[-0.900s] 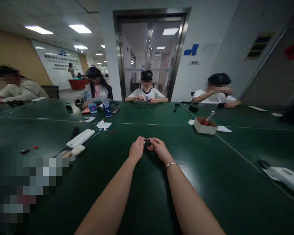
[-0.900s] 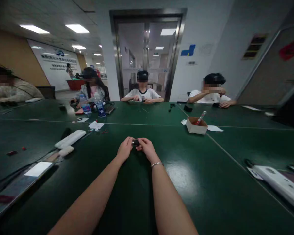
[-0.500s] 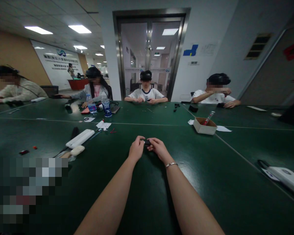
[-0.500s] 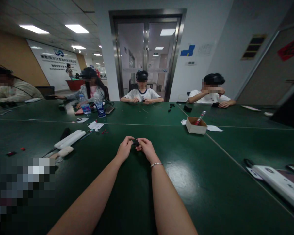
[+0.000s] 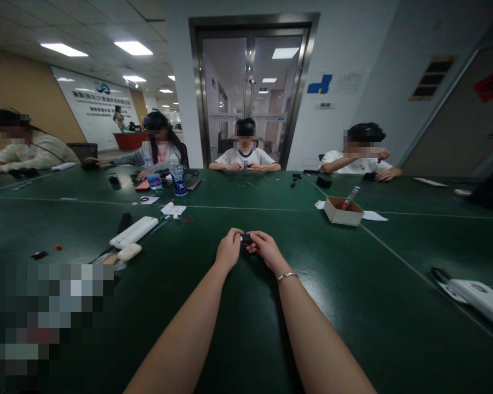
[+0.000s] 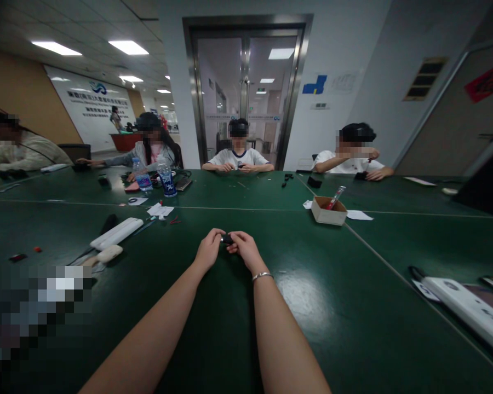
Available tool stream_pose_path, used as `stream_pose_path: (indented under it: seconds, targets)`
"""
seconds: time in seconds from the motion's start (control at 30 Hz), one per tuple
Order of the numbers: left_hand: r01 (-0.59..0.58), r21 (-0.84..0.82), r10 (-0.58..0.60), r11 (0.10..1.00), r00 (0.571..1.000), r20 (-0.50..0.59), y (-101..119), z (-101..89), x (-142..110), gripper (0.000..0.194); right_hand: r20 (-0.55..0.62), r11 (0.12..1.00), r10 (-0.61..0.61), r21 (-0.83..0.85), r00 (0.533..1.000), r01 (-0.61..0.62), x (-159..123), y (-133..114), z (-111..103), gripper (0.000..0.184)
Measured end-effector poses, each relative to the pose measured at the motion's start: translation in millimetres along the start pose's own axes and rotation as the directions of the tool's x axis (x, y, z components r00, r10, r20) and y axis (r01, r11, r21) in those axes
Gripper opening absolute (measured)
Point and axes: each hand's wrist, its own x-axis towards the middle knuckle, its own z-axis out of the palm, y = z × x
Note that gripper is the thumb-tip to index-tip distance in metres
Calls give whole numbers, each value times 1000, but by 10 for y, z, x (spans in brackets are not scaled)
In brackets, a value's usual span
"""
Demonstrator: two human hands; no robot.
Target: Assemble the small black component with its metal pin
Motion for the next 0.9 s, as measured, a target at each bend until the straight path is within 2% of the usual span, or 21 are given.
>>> stream_pose_path:
  seconds: [0.2, 0.4, 0.53, 0.7, 0.9]
  targets:
    - [-70, -8, 69, 998, 997, -34, -59, 26, 33, 24, -2, 1000, 5, 4, 1000, -4, -3, 2, -2, 16]
    - [-4, 11, 4, 1000, 999, 47, -45, 7, 13, 37, -6, 1000, -2, 12, 1000, 2, -9, -6, 9, 15]
    - [-44, 22, 43, 999, 999, 12, -38, 7, 9, 27, -4, 1000, 10, 3, 1000, -10, -10, -12, 14, 16]
    - [-20, 24, 19, 1000, 999, 36, -41, 8, 5, 36, -10, 1000, 0, -3, 1000, 0, -6, -16, 17, 18]
    - [-26, 16, 25, 1000, 999, 36, -40, 5, 11, 28, -10, 1000, 7, 7, 1000, -7, -16, -27, 25, 18]
